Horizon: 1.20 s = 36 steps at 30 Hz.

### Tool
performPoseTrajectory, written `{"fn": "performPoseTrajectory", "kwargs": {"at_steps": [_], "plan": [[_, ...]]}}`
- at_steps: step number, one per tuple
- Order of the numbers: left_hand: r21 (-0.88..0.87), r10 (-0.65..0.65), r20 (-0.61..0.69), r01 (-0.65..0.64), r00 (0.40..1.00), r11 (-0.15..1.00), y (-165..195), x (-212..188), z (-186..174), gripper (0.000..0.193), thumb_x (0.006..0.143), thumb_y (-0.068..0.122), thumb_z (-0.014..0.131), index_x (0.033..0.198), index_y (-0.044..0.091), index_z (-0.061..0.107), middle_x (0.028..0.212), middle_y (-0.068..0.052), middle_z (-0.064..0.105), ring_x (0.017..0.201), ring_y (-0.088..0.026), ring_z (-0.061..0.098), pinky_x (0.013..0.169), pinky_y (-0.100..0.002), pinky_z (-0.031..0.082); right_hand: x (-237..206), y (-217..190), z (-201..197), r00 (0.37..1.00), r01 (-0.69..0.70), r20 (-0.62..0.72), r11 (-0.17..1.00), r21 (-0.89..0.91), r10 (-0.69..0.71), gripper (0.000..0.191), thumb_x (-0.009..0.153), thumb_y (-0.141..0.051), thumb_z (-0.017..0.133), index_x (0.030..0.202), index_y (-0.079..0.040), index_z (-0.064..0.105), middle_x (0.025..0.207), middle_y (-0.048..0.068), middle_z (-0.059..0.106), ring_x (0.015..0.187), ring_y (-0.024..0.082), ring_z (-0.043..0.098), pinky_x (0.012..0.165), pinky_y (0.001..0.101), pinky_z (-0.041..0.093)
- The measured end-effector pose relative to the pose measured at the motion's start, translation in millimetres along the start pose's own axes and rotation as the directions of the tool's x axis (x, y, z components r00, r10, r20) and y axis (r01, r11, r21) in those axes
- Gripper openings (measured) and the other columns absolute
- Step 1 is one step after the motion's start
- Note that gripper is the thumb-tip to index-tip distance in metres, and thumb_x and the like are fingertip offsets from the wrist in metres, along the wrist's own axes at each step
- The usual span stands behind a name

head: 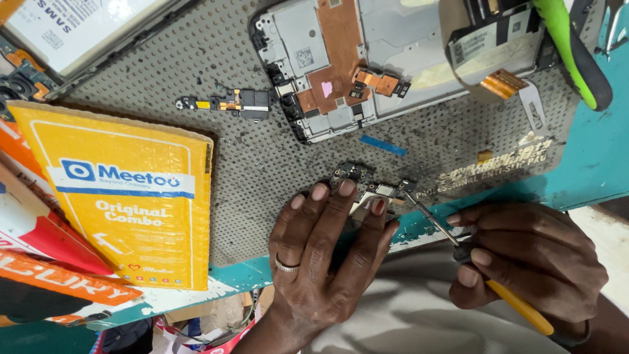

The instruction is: The person works on a disassembled smartphone motherboard at a repair bench, holding the board steady with one hand while using a screwdriver to unscrew and pry small components. They reposition the board repeatedly and continue working on its connectors and screws.

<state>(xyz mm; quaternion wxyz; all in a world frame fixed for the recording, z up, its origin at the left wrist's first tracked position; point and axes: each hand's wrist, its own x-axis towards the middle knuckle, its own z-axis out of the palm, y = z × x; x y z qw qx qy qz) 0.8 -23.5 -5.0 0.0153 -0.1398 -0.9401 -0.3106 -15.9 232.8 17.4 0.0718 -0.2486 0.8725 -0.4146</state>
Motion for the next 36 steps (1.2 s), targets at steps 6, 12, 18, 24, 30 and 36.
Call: {"fn": "performPoseTrajectory", "kwargs": {"at_steps": [6, 12, 18, 24, 30, 36], "plan": [[0.000, 0.002, 0.003, -0.002, 1.000, 1.000, -0.2, -0.7, 0.3, 0.033, 0.102, 0.032, 0.089, 0.125, 0.014, 0.075, 0.135, -0.014, 0.065, 0.131, -0.032, 0.055, 0.112, -0.047, 0.047, 0.3, 1.6, 0.4, 1.000, 0.021, -0.007, 1.000, -0.006, -0.021, 0.018, 0.084, -0.011, 0.077, 0.087, -0.002, 0.061, 0.077, 0.010, 0.067, 0.081, 0.033, 0.075, 0.077, 0.0478, 0.061], [-0.001, 0.003, 0.002, -0.003, 1.000, 1.000, 0.0, -1.7, 0.7, 0.034, 0.101, 0.032, 0.090, 0.126, 0.013, 0.075, 0.135, -0.014, 0.065, 0.131, -0.032, 0.055, 0.112, -0.047, 0.047, 2.0, -1.8, -1.6, 1.000, 0.001, 0.020, 1.000, -0.008, -0.001, 0.020, 0.083, -0.011, 0.078, 0.088, -0.002, 0.061, 0.079, 0.010, 0.066, 0.082, 0.033, 0.074, 0.077, 0.0483, 0.061], [-0.004, -0.001, -0.001, 0.001, 1.000, 1.000, -0.2, -1.7, 0.6, 0.034, 0.101, 0.032, 0.089, 0.126, 0.014, 0.075, 0.135, -0.014, 0.065, 0.131, -0.032, 0.055, 0.113, -0.047, 0.046, 4.0, -2.6, -2.4, 0.999, -0.003, 0.034, 1.000, 0.002, 0.002, 0.019, 0.084, -0.010, 0.078, 0.088, -0.001, 0.061, 0.079, 0.011, 0.066, 0.082, 0.034, 0.075, 0.078, 0.0487, 0.061], [-0.004, 0.003, -0.003, -0.003, 1.000, 1.000, -0.7, -1.1, 1.0, 0.034, 0.102, 0.032, 0.089, 0.126, 0.014, 0.075, 0.135, -0.014, 0.065, 0.131, -0.032, 0.055, 0.113, -0.047, 0.046, 3.6, 0.9, 0.6, 1.000, 0.027, -0.001, 0.999, 0.019, -0.027, 0.018, 0.085, -0.010, 0.077, 0.087, -0.002, 0.061, 0.078, 0.011, 0.066, 0.081, 0.034, 0.075, 0.076, 0.0482, 0.061], [-0.007, -0.005, 0.009, 0.005, 1.000, 1.000, 0.3, -1.0, -0.3, 0.034, 0.101, 0.033, 0.089, 0.125, 0.014, 0.074, 0.135, -0.014, 0.065, 0.131, -0.032, 0.055, 0.113, -0.047, 0.047, 1.7, 0.3, 0.3, 1.000, 0.023, -0.007, 1.000, 0.005, -0.023, 0.020, 0.085, -0.012, 0.077, 0.086, -0.001, 0.061, 0.077, 0.011, 0.066, 0.080, 0.033, 0.074, 0.076, 0.0475, 0.061], [-0.008, -0.006, 0.008, 0.006, 1.000, 1.000, 0.5, -0.6, -0.6, 0.034, 0.102, 0.032, 0.089, 0.126, 0.013, 0.074, 0.136, -0.014, 0.065, 0.131, -0.031, 0.054, 0.113, -0.047, 0.047, 2.0, -1.0, 0.3, 1.000, 0.012, -0.002, 1.000, -0.027, -0.013, 0.018, 0.084, -0.011, 0.076, 0.087, -0.001, 0.061, 0.076, 0.011, 0.066, 0.080, 0.033, 0.075, 0.075, 0.0474, 0.061]]}}
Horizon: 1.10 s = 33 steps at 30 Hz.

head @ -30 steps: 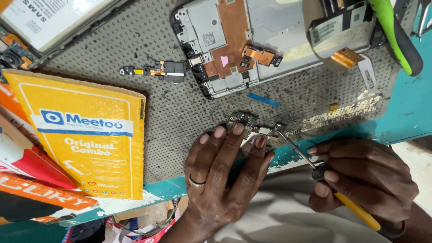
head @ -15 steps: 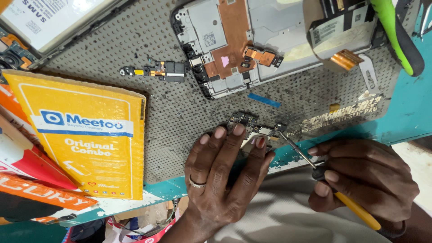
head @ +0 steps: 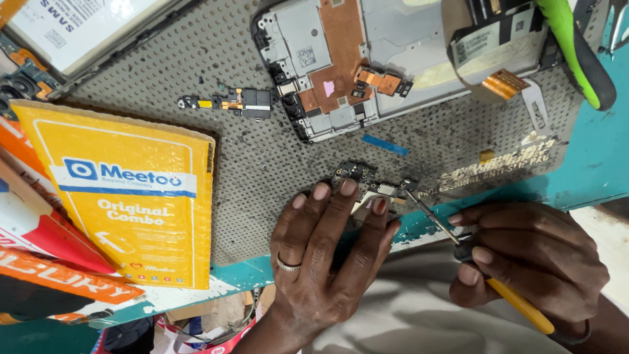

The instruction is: The person works on a disassembled smartphone motherboard at a repair bench, holding the board steady with one hand while using a screwdriver to unscrew and pry small components. They reposition the board repeatedly and continue working on its connectors and screws.

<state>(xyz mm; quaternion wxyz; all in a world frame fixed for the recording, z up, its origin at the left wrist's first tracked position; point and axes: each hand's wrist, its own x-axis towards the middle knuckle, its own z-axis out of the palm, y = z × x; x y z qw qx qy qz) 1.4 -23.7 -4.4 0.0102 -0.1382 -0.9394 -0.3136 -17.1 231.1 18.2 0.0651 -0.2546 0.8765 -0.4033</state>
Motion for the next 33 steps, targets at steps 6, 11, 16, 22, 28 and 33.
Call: {"fn": "performPoseTrajectory", "kwargs": {"at_steps": [6, 11, 16, 22, 28, 33], "plan": [[0.001, 0.003, 0.004, -0.003, 1.000, 1.000, -0.6, -0.1, -0.4, 0.034, 0.102, 0.032, 0.088, 0.127, 0.013, 0.074, 0.137, -0.014, 0.064, 0.132, -0.032, 0.054, 0.113, -0.047, 0.047, 1.3, -1.4, 0.0, 1.000, -0.022, -0.002, 1.000, 0.016, 0.022, 0.018, 0.084, -0.010, 0.075, 0.085, -0.001, 0.060, 0.077, 0.012, 0.066, 0.079, 0.033, 0.074, 0.075, 0.0473, 0.061], [0.008, 0.003, 0.002, -0.003, 1.000, 1.000, -0.3, -0.7, 0.1, 0.035, 0.102, 0.033, 0.088, 0.127, 0.013, 0.074, 0.136, -0.014, 0.065, 0.132, -0.032, 0.055, 0.113, -0.047, 0.047, 1.7, 1.1, -0.8, 1.000, 0.000, 0.009, 1.000, 0.011, 0.000, 0.018, 0.084, -0.010, 0.075, 0.084, 0.000, 0.059, 0.076, 0.013, 0.066, 0.076, 0.032, 0.073, 0.074, 0.0468, 0.061], [0.009, 0.002, -0.003, -0.002, 1.000, 1.000, -0.2, -0.4, 0.7, 0.034, 0.102, 0.033, 0.088, 0.126, 0.013, 0.074, 0.136, -0.014, 0.065, 0.131, -0.032, 0.055, 0.113, -0.047, 0.046, 2.3, 3.1, 0.0, 1.000, 0.018, -0.001, 1.000, 0.017, -0.018, 0.018, 0.085, -0.010, 0.074, 0.084, 0.000, 0.059, 0.075, 0.013, 0.066, 0.075, 0.032, 0.074, 0.073, 0.0460, 0.061], [0.005, 0.000, -0.004, 0.000, 1.000, 1.000, 0.1, 0.2, 0.3, 0.034, 0.102, 0.032, 0.089, 0.126, 0.013, 0.074, 0.135, -0.014, 0.065, 0.132, -0.032, 0.055, 0.113, -0.047, 0.046, 3.9, 3.0, 0.2, 1.000, 0.023, -0.009, 1.000, 0.010, -0.023, 0.018, 0.085, -0.009, 0.073, 0.083, 0.000, 0.058, 0.074, 0.013, 0.066, 0.074, 0.031, 0.073, 0.071, 0.0437, 0.066], [0.002, -0.004, -0.008, 0.004, 1.000, 1.000, -0.1, 0.4, 0.1, 0.033, 0.101, 0.031, 0.089, 0.125, 0.014, 0.075, 0.136, -0.014, 0.065, 0.132, -0.032, 0.055, 0.114, -0.047, 0.046, 2.9, 2.5, 1.2, 1.000, 0.012, -0.019, 1.000, 0.020, -0.011, 0.017, 0.085, -0.008, 0.073, 0.084, 0.000, 0.058, 0.075, 0.013, 0.066, 0.075, 0.031, 0.074, 0.071, 0.0433, 0.066], [0.013, 0.006, -0.014, -0.006, 1.000, 1.000, -0.3, 1.5, -0.4, 0.032, 0.101, 0.030, 0.089, 0.125, 0.013, 0.075, 0.137, -0.014, 0.064, 0.132, -0.032, 0.055, 0.114, -0.047, 0.045, 5.8, 1.0, 0.3, 0.999, 0.001, -0.034, 0.999, 0.052, 0.000, 0.018, 0.087, -0.010, 0.072, 0.085, 0.001, 0.057, 0.076, 0.013, 0.066, 0.077, 0.033, 0.074, 0.072, 0.0431, 0.066]]}}
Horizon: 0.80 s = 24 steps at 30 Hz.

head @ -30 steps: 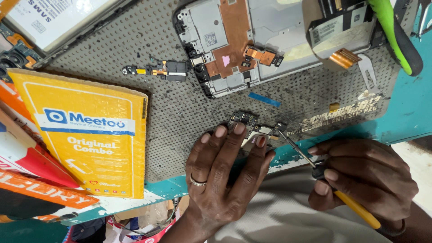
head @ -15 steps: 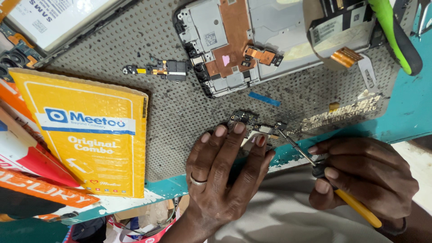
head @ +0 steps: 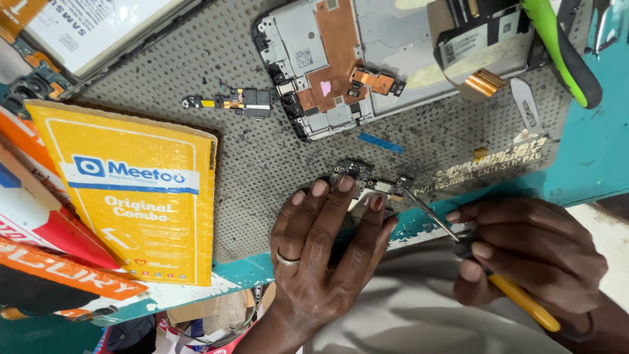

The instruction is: The person works on a disassembled smartphone motherboard at a repair bench, holding the board steady with one hand while using a screwdriver to unscrew and pry small components. They reposition the board repeatedly and continue working on its connectors and screws.

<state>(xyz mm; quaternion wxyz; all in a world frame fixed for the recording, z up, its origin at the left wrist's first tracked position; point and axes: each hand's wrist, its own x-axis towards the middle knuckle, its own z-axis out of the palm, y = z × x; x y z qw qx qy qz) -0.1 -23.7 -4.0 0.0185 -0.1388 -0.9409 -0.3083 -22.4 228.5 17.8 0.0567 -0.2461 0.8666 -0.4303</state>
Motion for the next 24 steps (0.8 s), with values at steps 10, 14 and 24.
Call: {"fn": "performPoseTrajectory", "kwargs": {"at_steps": [10, 14, 24], "plan": [[-0.017, -0.031, -0.040, 0.030, 0.999, 0.999, 3, 1, 1, 0.032, 0.099, 0.029, 0.088, 0.123, 0.013, 0.076, 0.140, -0.013, 0.060, 0.133, -0.031, 0.053, 0.114, -0.047, 0.046, -8, 8, 3, 0.979, 0.040, -0.206, 0.984, 0.176, -0.003, 0.020, 0.093, -0.009, 0.067, 0.092, 0.000, 0.050, 0.075, 0.010, 0.063, 0.080, 0.030, 0.074, 0.071, 0.0444, 0.062], [-0.042, -0.045, -0.074, 0.041, 0.996, 0.998, 2, 3, 5, 0.034, 0.095, 0.027, 0.086, 0.123, 0.011, 0.074, 0.140, -0.014, 0.058, 0.135, -0.034, 0.054, 0.115, -0.048, 0.047, -12, 21, 17, 0.930, 0.138, -0.361, 0.977, 0.164, -0.070, 0.014, 0.093, -0.008, 0.065, 0.094, -0.002, 0.053, 0.078, 0.013, 0.062, 0.078, 0.030, 0.073, 0.068, 0.0408, 0.064], [0.063, 0.119, -0.158, -0.110, 0.980, 0.992, 36, 42, -26, 0.040, 0.090, 0.028, 0.083, 0.121, 0.007, 0.071, 0.132, -0.013, 0.062, 0.125, -0.034, 0.056, 0.106, -0.049, 0.045, -28, 59, 5, 0.723, 0.176, -0.690, 0.956, 0.235, 0.037, 0.020, 0.109, -0.013, 0.067, 0.110, 0.000, 0.052, 0.093, 0.015, 0.065, 0.079, 0.022, 0.071, 0.069, 0.0302, 0.060]]}}
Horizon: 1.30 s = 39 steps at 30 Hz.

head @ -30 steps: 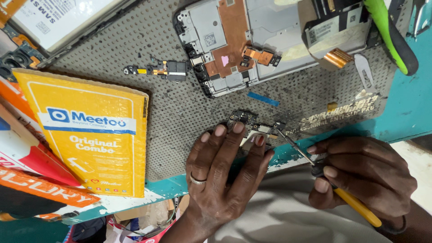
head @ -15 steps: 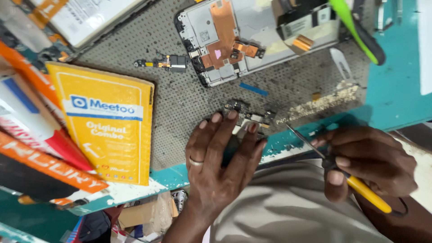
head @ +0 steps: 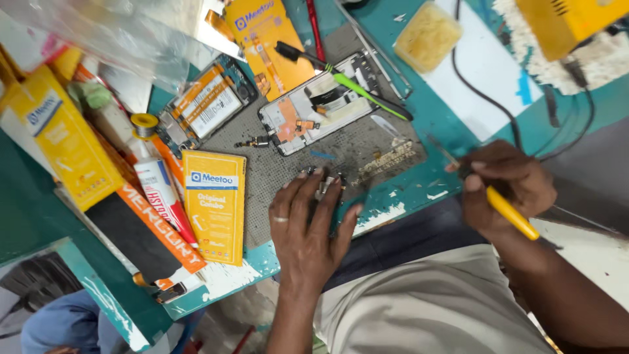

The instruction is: The person works on a disassembled smartphone motherboard at a repair bench, holding the board steady with one hand while using a screwdriver to unscrew and pry small components. They reposition the board repeatedly and continue working on its connectors and screws.

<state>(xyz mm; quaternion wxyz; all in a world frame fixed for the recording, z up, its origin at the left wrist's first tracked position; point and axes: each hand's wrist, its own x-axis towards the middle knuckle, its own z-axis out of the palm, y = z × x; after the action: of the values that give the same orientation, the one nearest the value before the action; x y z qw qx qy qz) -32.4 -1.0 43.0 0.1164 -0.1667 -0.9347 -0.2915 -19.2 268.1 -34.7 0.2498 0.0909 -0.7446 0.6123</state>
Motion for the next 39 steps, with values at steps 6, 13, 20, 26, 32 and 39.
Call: {"fn": "performPoseTrajectory", "kwargs": {"at_steps": [6, 13, 20, 26, 32, 39], "plan": [[0.087, 0.207, 0.083, -0.214, 0.975, 0.973, 14, 53, 9, 0.023, 0.093, 0.010, 0.070, 0.115, 0.007, 0.073, 0.113, -0.008, 0.067, 0.108, -0.029, 0.062, 0.094, -0.045, 0.048, -1, 16, -15, 0.997, -0.075, -0.016, 0.995, 0.058, 0.076, 0.021, 0.115, -0.012, 0.066, 0.111, -0.001, 0.048, 0.095, 0.015, 0.064, 0.079, 0.016, 0.067, 0.076, 0.0266, 0.057], [0.098, 0.382, 0.282, -0.422, 0.880, 0.901, 20, 95, 32, 0.013, 0.087, 0.007, 0.063, 0.098, 0.006, 0.070, 0.103, -0.010, 0.069, 0.099, -0.027, 0.066, 0.089, -0.042, 0.049, 5, 17, -12, 0.997, -0.058, -0.031, 0.987, 0.151, 0.064, 0.017, 0.111, -0.009, 0.065, 0.114, -0.002, 0.049, 0.094, 0.013, 0.061, 0.078, 0.015, 0.065, 0.075, 0.0272, 0.059], [0.193, 0.499, 0.327, -0.574, 0.802, 0.796, 17, 101, 40, 0.015, 0.085, 0.011, 0.064, 0.097, 0.009, 0.072, 0.100, -0.008, 0.069, 0.101, -0.025, 0.066, 0.091, -0.041, 0.050, 10, 21, -8, 0.999, 0.027, -0.033, 0.993, 0.116, -0.023, 0.015, 0.104, -0.002, 0.066, 0.109, 0.001, 0.051, 0.095, 0.014, 0.062, 0.074, 0.015, 0.064, 0.069, 0.0260, 0.058], [0.308, 0.562, 0.463, -0.719, 0.685, 0.623, 17, 101, 40, 0.012, 0.084, 0.015, 0.063, 0.086, 0.010, 0.074, 0.094, -0.007, 0.070, 0.097, -0.022, 0.067, 0.092, -0.037, 0.051, 10, 24, -5, 0.999, 0.027, -0.043, 0.991, 0.131, -0.022, 0.014, 0.103, -0.001, 0.066, 0.107, 0.001, 0.053, 0.093, 0.013, 0.063, 0.075, 0.015, 0.064, 0.069, 0.0262, 0.057], [0.353, 0.588, 0.548, -0.801, 0.595, 0.483, 21, 106, 42, 0.013, 0.083, 0.019, 0.064, 0.076, 0.013, 0.073, 0.078, -0.003, 0.068, 0.082, -0.019, 0.067, 0.085, -0.036, 0.052, 14, 24, -4, 0.998, 0.040, -0.060, 0.994, 0.100, -0.034, 0.014, 0.101, -0.003, 0.067, 0.104, 0.001, 0.054, 0.091, 0.012, 0.063, 0.074, 0.014, 0.064, 0.068, 0.0246, 0.055], [0.326, 0.620, 0.611, -0.871, 0.491, 0.368, 22, 115, 53, 0.023, 0.083, 0.021, 0.064, 0.060, 0.019, 0.066, 0.063, -0.001, 0.066, 0.067, -0.017, 0.065, 0.073, -0.032, 0.048, 17, 21, -3, 0.997, 0.048, -0.065, 0.996, 0.069, -0.044, 0.013, 0.100, -0.004, 0.068, 0.101, 0.002, 0.056, 0.087, 0.012, 0.065, 0.076, 0.014, 0.065, 0.066, 0.0237, 0.055]]}}
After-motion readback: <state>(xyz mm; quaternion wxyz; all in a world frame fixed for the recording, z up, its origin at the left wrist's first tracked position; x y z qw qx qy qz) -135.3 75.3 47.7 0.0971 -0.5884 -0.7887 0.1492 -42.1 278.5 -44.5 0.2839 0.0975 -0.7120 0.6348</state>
